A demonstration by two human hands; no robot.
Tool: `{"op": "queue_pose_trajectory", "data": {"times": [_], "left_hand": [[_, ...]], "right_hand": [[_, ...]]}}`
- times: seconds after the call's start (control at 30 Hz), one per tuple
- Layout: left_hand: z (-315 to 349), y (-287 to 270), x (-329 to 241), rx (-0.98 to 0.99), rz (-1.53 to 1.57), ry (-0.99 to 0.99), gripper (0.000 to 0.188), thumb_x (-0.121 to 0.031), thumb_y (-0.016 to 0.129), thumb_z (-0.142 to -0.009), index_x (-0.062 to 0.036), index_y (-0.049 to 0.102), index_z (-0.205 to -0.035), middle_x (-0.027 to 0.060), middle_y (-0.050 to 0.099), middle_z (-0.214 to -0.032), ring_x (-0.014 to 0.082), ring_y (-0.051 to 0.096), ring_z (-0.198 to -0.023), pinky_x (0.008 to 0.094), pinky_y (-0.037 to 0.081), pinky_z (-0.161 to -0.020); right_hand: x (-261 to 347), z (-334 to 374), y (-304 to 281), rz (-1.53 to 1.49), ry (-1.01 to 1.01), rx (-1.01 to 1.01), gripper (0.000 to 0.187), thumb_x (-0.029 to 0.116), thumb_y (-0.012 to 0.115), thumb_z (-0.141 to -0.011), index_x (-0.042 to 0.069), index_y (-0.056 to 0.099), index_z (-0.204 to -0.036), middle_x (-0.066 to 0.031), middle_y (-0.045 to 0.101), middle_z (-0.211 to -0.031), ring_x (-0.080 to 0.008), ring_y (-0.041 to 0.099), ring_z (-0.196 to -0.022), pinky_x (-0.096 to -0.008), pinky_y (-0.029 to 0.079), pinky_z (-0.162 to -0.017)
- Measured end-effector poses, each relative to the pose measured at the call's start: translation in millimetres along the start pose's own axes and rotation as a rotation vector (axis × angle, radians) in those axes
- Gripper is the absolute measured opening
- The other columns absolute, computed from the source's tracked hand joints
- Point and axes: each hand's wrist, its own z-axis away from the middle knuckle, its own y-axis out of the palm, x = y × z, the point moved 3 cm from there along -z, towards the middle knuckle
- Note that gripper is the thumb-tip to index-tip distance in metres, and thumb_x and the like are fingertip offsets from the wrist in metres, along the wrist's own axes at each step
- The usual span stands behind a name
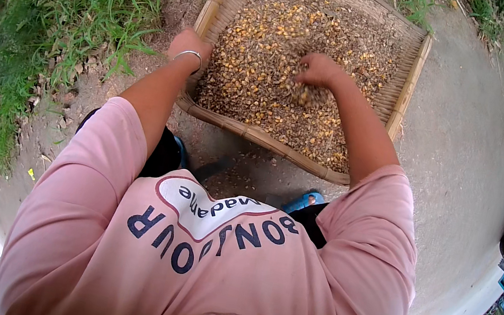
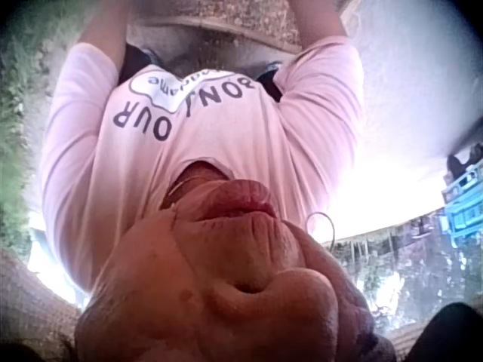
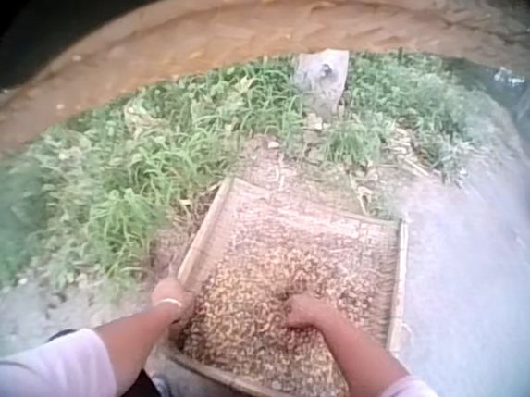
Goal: The person manually winnows grain in a large woven tray outdoors. They repeatedly sift the grain with their hands to remove debris and shake the tray to separate lighter chaff from the heavier kernels.
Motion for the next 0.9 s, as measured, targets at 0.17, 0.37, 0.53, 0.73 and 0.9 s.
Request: {"op": "queue_pose_trajectory", "data": {"times": [0.17,0.37,0.53,0.73,0.9], "left_hand": [[-1.5,3.1,-1.2,-0.014,0.02,0.025,0.046,-0.031,0.068,-0.074,-0.0015,0.06,-0.108,0.0199,0.065,-0.108,0.0339,0.063,-0.1,0.0412,0.051,-0.085],[-3.6,3.2,-1.8,-0.008,0.034,-0.02,0.045,-0.03,0.067,-0.075,-0.0021,0.06,-0.11,0.0196,0.064,-0.109,0.0345,0.063,-0.101,0.042,0.05,-0.086],[-0.8,4.7,-5.4,0.007,0.055,-0.019,0.041,-0.025,0.064,-0.078,-0.0025,0.059,-0.112,0.0194,0.064,-0.11,0.0349,0.062,-0.102,0.0428,0.049,-0.087],[-1.7,2.4,-1.6,-0.02,0.041,0.013,0.054,-0.035,0.071,-0.071,0.0001,0.059,-0.11,0.021,0.065,-0.106,0.0338,0.064,-0.098,0.0405,0.052,-0.085],[5.6,-2.0,-3.0,-0.032,0.016,-0.007,0.043,-0.027,0.067,-0.075,-0.0026,0.06,-0.11,0.0197,0.065,-0.106,0.0337,0.064,-0.098,0.0412,0.052,-0.084]], "right_hand": [[-13.7,56.1,4.7,0.279,-0.003,0.203,0.057,0.034,0.073,-0.067,0.018,0.062,-0.121,-0.0103,0.059,-0.122,-0.0294,0.054,-0.114,-0.0359,0.043,-0.099],[-107.3,58.0,-29.1,-0.034,-0.002,-0.235,0.052,0.024,0.071,-0.068,0.015,0.062,-0.118,-0.013,0.06,-0.117,-0.0305,0.054,-0.113,-0.0356,0.044,-0.096],[-157.0,43.7,-45.6,-0.301,0.355,-0.68,0.068,0.017,0.069,-0.071,0.011,0.046,-0.135,-0.0215,0.055,-0.124,-0.0325,0.054,-0.114,-0.0377,0.042,-0.098],[-91.2,-10.0,-16.7,-0.604,0.255,-0.474,0.072,0.018,0.07,-0.073,0.012,0.041,-0.139,-0.0193,0.05,-0.132,-0.0318,0.054,-0.115,-0.0358,0.044,-0.095],[18.1,-5.9,-18.9,-0.399,0.024,-0.196,0.074,0.021,0.071,-0.071,0.018,0.043,-0.139,-0.02,0.034,-0.144,-0.0314,0.046,-0.123,-0.04,0.043,-0.1]]}}
